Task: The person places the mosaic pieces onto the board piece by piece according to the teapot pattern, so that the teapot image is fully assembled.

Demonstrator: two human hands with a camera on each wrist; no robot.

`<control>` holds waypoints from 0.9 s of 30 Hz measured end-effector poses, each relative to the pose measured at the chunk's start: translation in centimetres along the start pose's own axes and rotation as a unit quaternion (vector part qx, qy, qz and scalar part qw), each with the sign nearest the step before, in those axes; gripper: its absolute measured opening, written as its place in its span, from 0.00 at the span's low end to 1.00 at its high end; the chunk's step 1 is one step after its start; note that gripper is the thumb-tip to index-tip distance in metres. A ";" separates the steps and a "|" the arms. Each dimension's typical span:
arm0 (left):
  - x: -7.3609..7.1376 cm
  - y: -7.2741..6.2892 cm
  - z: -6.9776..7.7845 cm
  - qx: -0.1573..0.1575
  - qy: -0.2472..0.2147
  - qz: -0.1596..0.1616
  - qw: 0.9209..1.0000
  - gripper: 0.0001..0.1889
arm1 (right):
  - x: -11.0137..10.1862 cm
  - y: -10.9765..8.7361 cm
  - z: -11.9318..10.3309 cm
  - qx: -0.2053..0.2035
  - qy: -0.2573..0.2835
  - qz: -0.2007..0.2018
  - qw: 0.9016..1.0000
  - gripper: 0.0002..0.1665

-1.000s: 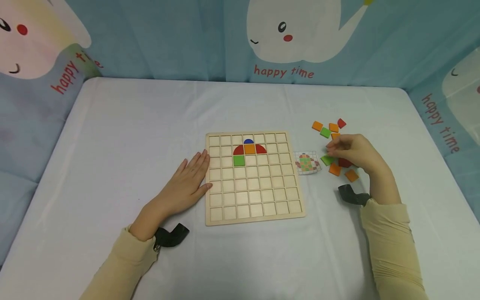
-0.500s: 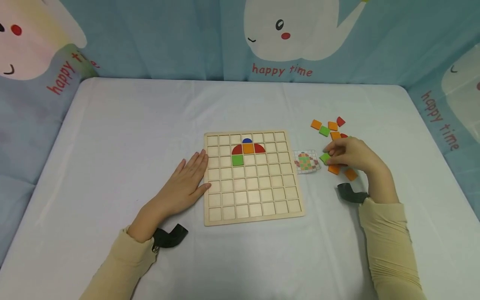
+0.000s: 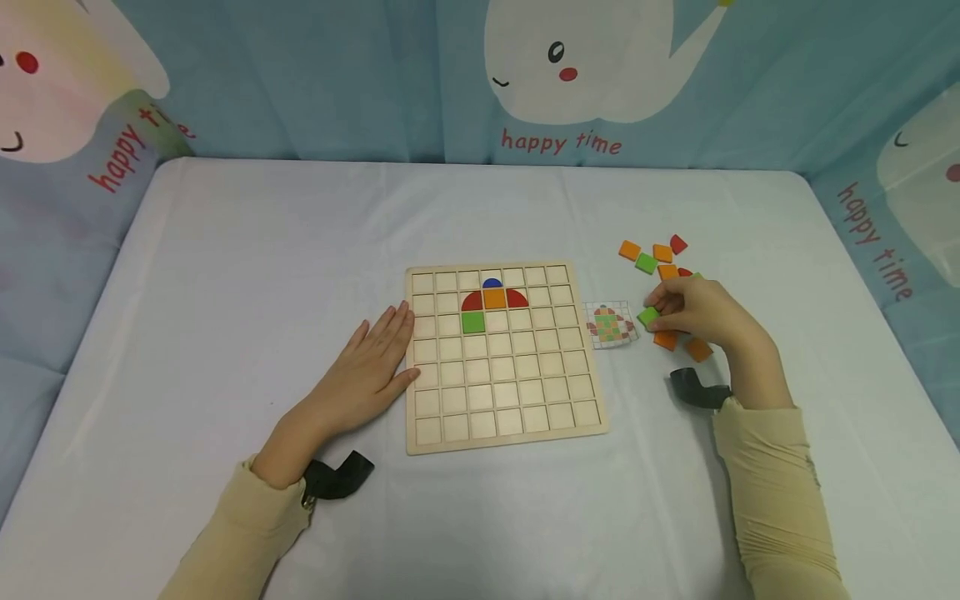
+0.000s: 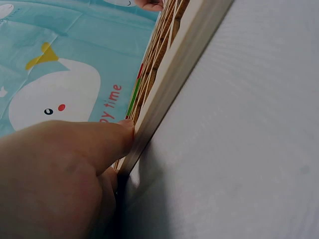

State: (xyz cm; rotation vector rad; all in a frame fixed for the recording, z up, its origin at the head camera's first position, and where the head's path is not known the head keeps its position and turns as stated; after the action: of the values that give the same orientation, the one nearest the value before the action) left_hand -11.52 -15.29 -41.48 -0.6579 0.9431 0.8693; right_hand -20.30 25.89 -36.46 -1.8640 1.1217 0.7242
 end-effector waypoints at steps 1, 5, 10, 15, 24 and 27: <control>0.0 0.0 0.0 0.000 0.000 0.000 1.000 0.37 | 0.0 0.0 0.0 0.000 0.000 0.002 1.000 0.15; 0.0 0.0 0.0 0.000 -0.001 0.001 1.000 0.37 | 0.0 0.0 0.0 0.001 0.002 0.007 1.000 0.15; -0.1 -0.1 0.1 0.003 -0.003 0.003 1.000 0.37 | 0.1 0.0 0.1 -0.009 0.008 0.008 1.000 0.14; 0.0 0.0 0.1 0.005 -0.002 0.008 1.000 0.37 | 0.1 -0.1 0.0 -0.029 0.012 0.011 0.999 0.14; 0.0 0.0 0.0 0.000 -0.005 0.003 1.000 0.37 | 0.1 0.0 0.5 -0.024 0.020 0.017 0.999 0.12; 0.0 0.0 0.0 0.001 -0.004 0.003 1.000 0.37 | -0.1 0.0 0.7 -0.024 0.039 0.018 0.999 0.11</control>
State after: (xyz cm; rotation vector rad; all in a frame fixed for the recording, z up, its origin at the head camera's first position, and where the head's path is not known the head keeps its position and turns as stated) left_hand -11.51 -15.29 -41.47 -0.6490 0.9386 0.8757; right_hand -20.32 26.54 -36.76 -1.9317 1.2001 0.7086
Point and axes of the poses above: each hand's wrist, its own y-axis towards the middle knuckle, its own x-axis out of the palm, z = x × y, the point moved 3 cm from there along y, towards the middle knuckle
